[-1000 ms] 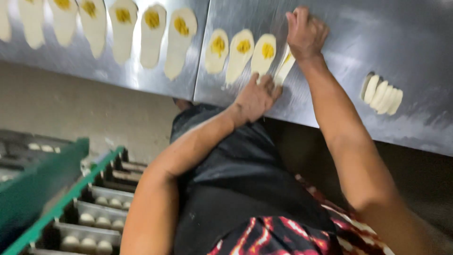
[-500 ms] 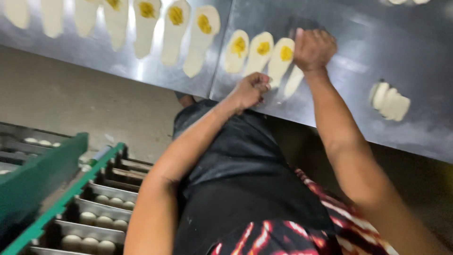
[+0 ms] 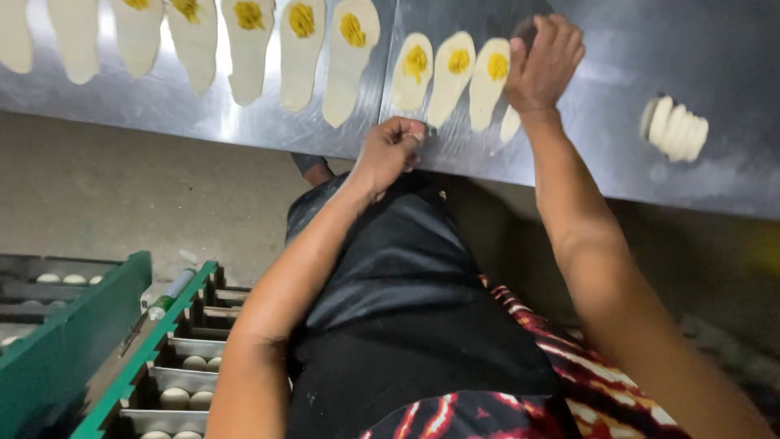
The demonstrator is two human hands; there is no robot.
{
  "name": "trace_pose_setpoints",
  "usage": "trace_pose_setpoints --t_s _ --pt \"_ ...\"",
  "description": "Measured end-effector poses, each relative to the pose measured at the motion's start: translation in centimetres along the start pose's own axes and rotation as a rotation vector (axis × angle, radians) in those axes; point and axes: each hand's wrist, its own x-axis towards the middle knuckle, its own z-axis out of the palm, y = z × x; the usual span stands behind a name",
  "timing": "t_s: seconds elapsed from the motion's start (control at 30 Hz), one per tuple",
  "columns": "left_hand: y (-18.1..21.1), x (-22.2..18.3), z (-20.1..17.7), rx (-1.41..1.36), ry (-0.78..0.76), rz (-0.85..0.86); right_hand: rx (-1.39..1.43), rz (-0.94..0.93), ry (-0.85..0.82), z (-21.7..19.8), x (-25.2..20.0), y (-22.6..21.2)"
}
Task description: Rolling and shaping individual pieces of dough with filling on a metal bakery table.
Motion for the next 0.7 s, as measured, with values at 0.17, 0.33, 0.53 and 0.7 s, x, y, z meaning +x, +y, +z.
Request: trace_pose_setpoints --t_s 0.17,0.33,0.53,0.7 --pt "-0.2 -2.4 -3.4 0.046 -0.055 0.129 0.049 0.107 -0.4 -3.6 -12.4 -5.2" --pt "2.5 -6.5 -6.8 -0.072 0.003 0.014 -0.062 0.088 -0.448 -4.4 -15.7 -6.0" --pt "-0.2 -5.8 -7.4 -0.137 0.081 -0.095 -0.343 0.295 -0.505 -1.1 -0.4 -1.0" --pt "1.1 -4.6 -3.9 -0.071 0.01 -0.074 -0.164 0.57 -0.657 -5.2 -0.1 -3.6"
